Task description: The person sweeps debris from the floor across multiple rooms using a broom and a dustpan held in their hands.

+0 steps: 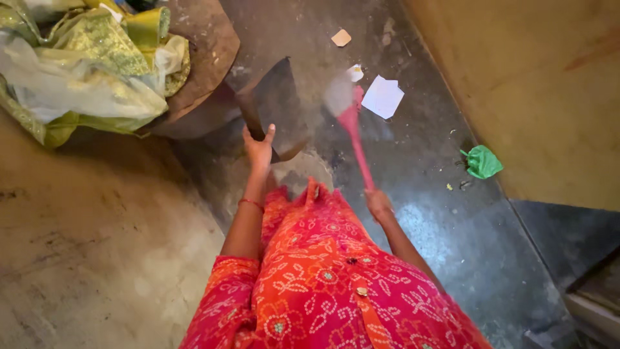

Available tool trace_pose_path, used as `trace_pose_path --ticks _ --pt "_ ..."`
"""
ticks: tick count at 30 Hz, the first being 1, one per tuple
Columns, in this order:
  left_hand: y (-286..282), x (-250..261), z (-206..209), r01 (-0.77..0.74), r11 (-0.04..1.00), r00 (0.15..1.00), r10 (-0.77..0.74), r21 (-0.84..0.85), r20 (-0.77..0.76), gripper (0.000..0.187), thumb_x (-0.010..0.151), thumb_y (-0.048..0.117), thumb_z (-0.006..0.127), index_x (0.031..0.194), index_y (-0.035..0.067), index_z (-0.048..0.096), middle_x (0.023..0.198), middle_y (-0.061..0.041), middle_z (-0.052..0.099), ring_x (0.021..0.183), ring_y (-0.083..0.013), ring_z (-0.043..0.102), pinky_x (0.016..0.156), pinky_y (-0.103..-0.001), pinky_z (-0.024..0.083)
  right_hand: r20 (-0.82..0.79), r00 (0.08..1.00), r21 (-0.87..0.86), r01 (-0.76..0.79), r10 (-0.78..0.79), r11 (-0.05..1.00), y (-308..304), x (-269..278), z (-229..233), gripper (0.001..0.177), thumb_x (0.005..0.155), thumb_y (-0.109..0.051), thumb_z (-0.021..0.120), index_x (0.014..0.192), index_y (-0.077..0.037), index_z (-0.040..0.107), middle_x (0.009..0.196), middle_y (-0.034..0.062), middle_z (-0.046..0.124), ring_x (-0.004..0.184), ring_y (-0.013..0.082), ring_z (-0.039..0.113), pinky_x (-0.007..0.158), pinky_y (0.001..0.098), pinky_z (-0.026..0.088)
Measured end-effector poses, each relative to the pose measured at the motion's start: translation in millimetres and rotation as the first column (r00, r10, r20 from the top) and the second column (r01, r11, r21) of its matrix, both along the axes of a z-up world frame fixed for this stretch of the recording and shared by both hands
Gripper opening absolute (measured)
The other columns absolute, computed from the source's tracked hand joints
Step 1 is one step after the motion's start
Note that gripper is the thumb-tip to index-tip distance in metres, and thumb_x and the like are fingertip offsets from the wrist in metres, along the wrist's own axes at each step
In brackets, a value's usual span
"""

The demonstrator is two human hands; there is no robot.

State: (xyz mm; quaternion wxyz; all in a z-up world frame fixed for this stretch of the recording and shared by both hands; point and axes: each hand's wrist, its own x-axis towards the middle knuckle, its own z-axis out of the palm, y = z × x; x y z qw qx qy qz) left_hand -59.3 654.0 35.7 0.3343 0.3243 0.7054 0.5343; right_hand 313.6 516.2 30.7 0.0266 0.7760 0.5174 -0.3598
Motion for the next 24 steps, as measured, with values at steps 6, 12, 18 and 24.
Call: trace_pose_path --ticks 6,12,18,24 --pt "55 -15 -11 -0.020 1.000 0.992 0.019 0.005 0.125 0.083 0.082 0.032 0.088 0.144 -0.004 0.046 0.132 -0.015 0.064 0.119 -0.0231 0.062 0.105 -0.034 0.047 0.089 0.968 -0.164 -0.220 0.236 0.962 101 -82 -16 0.051 0.097 -0.049 0.052 0.116 -0.007 0.075 0.119 0.0225 0.070 0.112 0.0418 0.068 0.095 0.0528 0.054" --pt "111 -48 -2 0.058 0.997 0.994 -0.054 -0.043 0.091 0.085 0.086 0.036 0.087 0.146 -0.004 0.042 0.133 -0.013 0.062 0.120 -0.0210 0.061 0.105 -0.034 0.046 0.174 0.984 -0.176 -0.003 0.034 0.984 115 -72 -47 0.047 0.095 -0.043 0.052 0.115 -0.009 0.076 0.120 0.0220 0.071 0.115 0.0399 0.067 0.098 0.0523 0.053" --pt "159 -76 16 0.128 0.990 0.989 -0.123 -0.057 0.083 0.082 0.084 0.038 0.086 0.145 -0.001 0.045 0.131 -0.011 0.065 0.118 -0.0203 0.062 0.103 -0.033 0.047 0.262 0.958 -0.187 0.169 -0.117 0.968 50 15 -130 0.058 0.103 -0.050 0.041 0.111 -0.003 0.075 0.116 0.0263 0.071 0.114 0.0422 0.067 0.097 0.0537 0.053" --pt "194 -90 16 0.186 0.982 0.979 -0.182 -0.040 0.091 0.075 0.084 0.036 0.086 0.140 0.000 0.051 0.126 -0.010 0.067 0.114 -0.0210 0.063 0.102 -0.034 0.049 0.331 0.814 -0.065 0.524 -0.477 0.849 44 -20 -71 0.058 0.103 -0.050 0.045 0.108 0.000 0.074 0.110 0.0297 0.071 0.109 0.0455 0.068 0.090 0.0545 0.056"
